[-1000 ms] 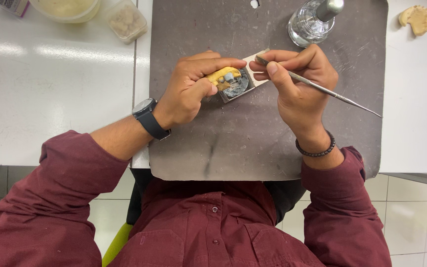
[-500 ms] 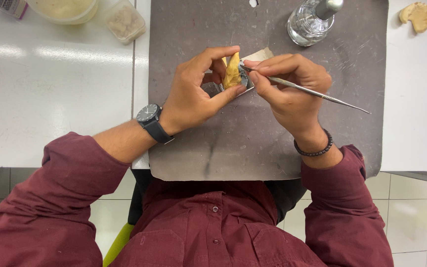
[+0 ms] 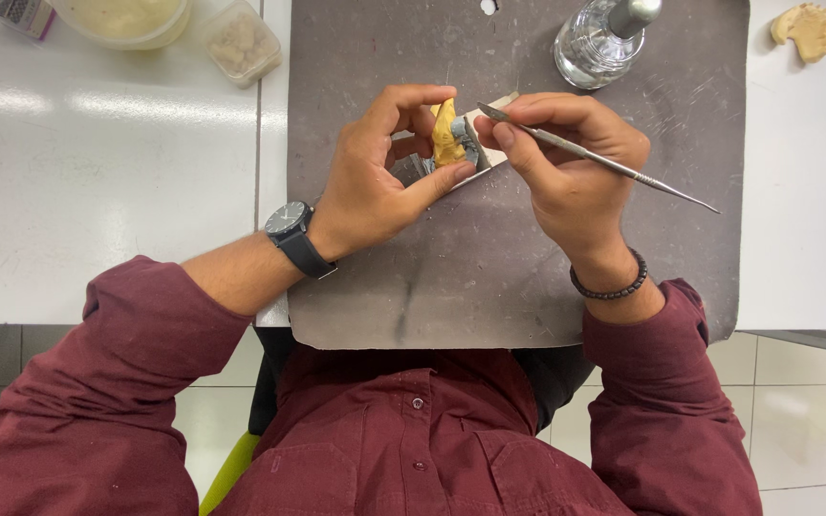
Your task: The person holds a yellow denture setup on a stone model and uses a metal wax carver to add and shape wax around the teeth, rotating the model and dipping the tool into a small box of wax as they work. They continue refining the wax around different areas of the denture throughout the clip.
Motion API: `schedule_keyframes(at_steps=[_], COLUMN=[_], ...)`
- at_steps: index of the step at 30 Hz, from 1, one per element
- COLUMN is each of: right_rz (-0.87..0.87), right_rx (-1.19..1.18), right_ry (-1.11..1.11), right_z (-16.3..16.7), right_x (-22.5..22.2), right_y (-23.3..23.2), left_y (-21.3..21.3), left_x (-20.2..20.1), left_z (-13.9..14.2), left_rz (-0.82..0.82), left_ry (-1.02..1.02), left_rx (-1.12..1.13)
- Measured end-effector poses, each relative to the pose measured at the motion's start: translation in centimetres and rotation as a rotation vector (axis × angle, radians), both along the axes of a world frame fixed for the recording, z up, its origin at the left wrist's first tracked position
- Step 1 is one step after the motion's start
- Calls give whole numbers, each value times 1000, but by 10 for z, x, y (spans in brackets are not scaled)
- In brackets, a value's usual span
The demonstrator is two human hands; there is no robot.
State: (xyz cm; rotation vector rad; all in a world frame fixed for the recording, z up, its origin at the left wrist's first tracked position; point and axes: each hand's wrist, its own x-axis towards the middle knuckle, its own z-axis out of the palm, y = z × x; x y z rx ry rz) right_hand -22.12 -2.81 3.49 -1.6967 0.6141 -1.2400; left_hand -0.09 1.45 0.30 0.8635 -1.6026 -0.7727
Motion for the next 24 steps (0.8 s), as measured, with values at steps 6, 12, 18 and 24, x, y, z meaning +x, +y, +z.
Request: schedule_keyframes(at_steps=[6, 12, 18, 24], right_rz=[-100, -77, -98, -63], right_rx=[-201, -194, -213, -152], right_ry=[221, 200, 140, 84], right_z=[3, 0, 0, -3], right_x=[-3, -3, -5, -3], right_y=[0, 2, -1, -4], left_y=[-1, 1, 5, -4], left_x=[0, 0, 3, 16], left_z=[0, 4, 12, 12], left_rz=[24, 76, -88, -199], left_ry=[-67, -120, 62, 107], left_rx=[-38, -70, 197, 93])
